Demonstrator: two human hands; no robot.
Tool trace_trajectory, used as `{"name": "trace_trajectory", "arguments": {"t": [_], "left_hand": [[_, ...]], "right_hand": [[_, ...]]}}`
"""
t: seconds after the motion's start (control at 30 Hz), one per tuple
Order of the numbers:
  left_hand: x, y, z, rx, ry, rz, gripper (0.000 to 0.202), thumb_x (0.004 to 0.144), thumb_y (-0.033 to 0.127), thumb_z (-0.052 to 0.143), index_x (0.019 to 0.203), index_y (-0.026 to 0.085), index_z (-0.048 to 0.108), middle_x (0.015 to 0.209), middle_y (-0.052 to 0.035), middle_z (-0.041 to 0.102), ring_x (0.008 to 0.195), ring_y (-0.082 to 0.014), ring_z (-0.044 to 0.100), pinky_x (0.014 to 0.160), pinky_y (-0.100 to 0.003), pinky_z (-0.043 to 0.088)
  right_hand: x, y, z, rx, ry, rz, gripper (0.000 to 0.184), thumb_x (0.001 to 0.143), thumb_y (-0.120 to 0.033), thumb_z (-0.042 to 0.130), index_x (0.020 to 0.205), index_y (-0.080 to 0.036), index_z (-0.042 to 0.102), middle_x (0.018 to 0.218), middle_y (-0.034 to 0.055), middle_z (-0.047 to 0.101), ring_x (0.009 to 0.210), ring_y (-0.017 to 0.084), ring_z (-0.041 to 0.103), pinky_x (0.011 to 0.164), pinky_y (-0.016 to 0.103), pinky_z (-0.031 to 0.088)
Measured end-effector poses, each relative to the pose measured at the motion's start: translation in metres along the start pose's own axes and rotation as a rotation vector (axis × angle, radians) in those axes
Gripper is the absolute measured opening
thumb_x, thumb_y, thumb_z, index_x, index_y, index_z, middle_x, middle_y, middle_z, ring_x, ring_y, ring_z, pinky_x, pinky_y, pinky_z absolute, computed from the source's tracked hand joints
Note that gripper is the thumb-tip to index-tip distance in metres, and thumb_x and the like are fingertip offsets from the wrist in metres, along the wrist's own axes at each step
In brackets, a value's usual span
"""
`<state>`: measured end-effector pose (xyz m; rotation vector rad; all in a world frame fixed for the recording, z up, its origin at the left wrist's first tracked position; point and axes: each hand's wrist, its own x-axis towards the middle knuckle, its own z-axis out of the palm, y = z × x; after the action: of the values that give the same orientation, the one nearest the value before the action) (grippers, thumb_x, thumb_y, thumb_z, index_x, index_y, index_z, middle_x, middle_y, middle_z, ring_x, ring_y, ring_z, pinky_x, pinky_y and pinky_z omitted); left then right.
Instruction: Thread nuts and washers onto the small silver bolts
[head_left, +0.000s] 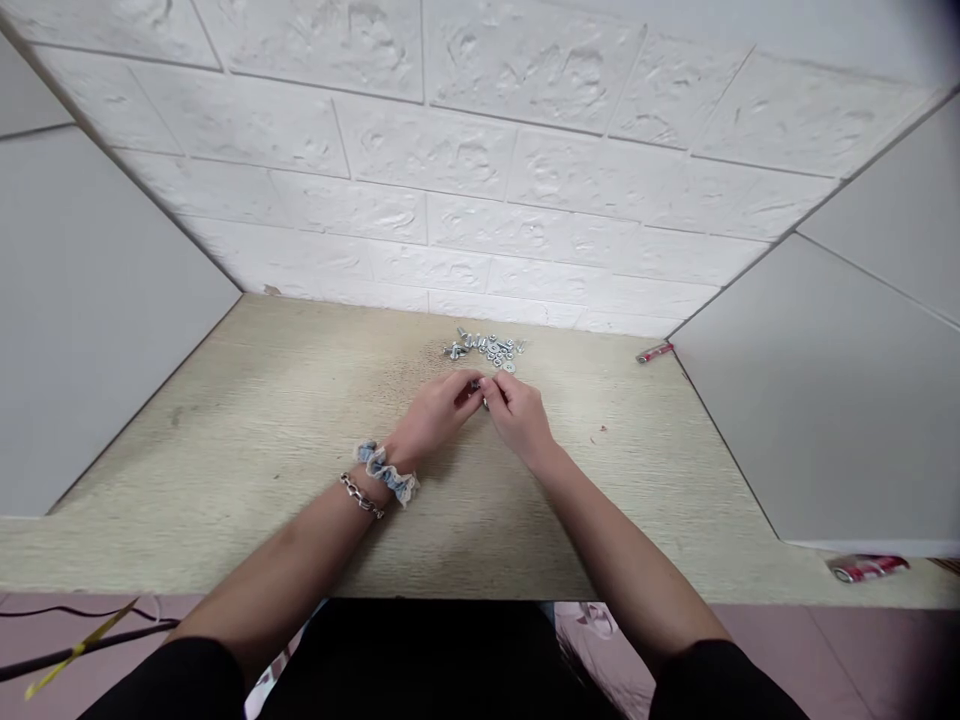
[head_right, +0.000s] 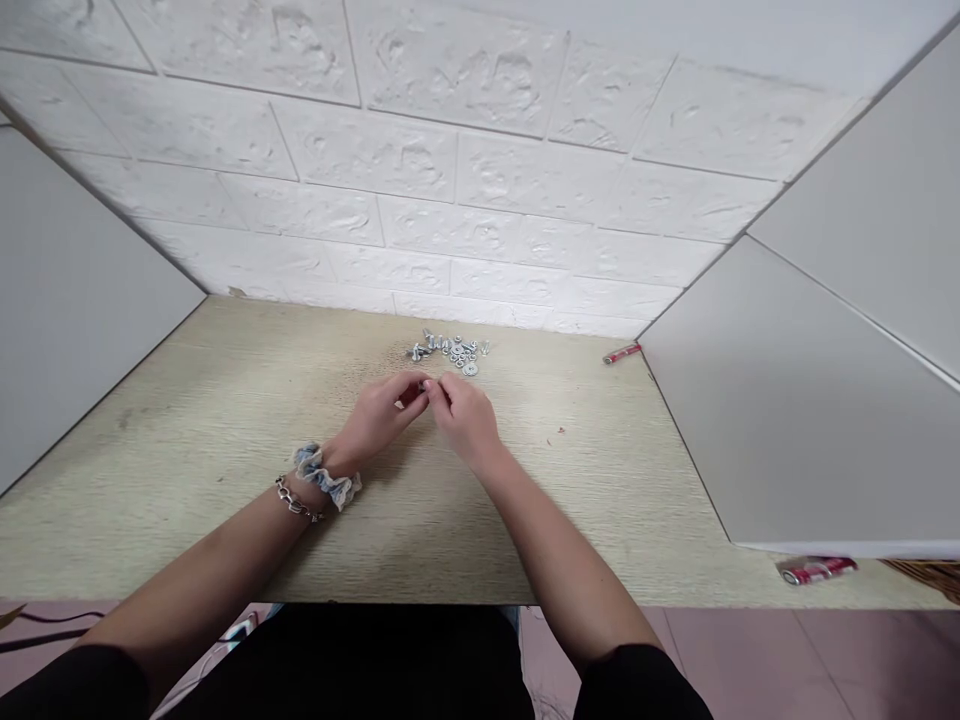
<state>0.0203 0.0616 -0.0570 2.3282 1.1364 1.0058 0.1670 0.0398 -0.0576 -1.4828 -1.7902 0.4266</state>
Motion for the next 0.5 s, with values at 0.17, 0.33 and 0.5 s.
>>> {"name": "trace_trajectory", "arguments": {"t": [0.17, 0.33, 0.5], "left_hand": [[-0.0009, -0.0010, 0.0004, -0.024, -0.052, 0.067, 0.025, 0.089, 0.026, 0.047, 0.108, 0.015, 0.058, 0.093, -0.0061, 0.065, 0.081, -0.0140, 0.060, 0.078, -0.026, 0.047], [-0.0016, -0.0048, 0.0036, -0.015, -0.006, 0.134, 0.024, 0.088, 0.019, 0.047, 0.108, 0.015, 0.059, 0.096, -0.0070, 0.066, 0.085, -0.0144, 0.061, 0.079, -0.026, 0.049], [-0.0028, -0.0068, 0.0039, 0.003, 0.029, 0.123, 0.022, 0.087, 0.020, 0.050, 0.105, 0.016, 0.061, 0.089, -0.0051, 0.067, 0.078, -0.0123, 0.062, 0.074, -0.024, 0.049]], "right_hand": [[-0.0012, -0.0016, -0.0039, -0.044, -0.022, -0.017, 0.034, 0.091, -0.042, 0.034, 0.065, -0.020, 0.041, 0.059, -0.0028, 0.049, 0.055, 0.011, 0.043, 0.055, 0.023, 0.029], [-0.0017, -0.0009, -0.0024, -0.058, -0.028, -0.052, 0.036, 0.091, -0.041, 0.036, 0.064, -0.019, 0.046, 0.060, -0.0014, 0.052, 0.056, 0.011, 0.044, 0.055, 0.024, 0.029], [-0.0015, 0.0014, -0.0016, -0.070, -0.041, -0.036, 0.044, 0.091, -0.048, 0.034, 0.059, -0.019, 0.045, 0.055, -0.0011, 0.050, 0.053, 0.011, 0.043, 0.053, 0.025, 0.028]]}}
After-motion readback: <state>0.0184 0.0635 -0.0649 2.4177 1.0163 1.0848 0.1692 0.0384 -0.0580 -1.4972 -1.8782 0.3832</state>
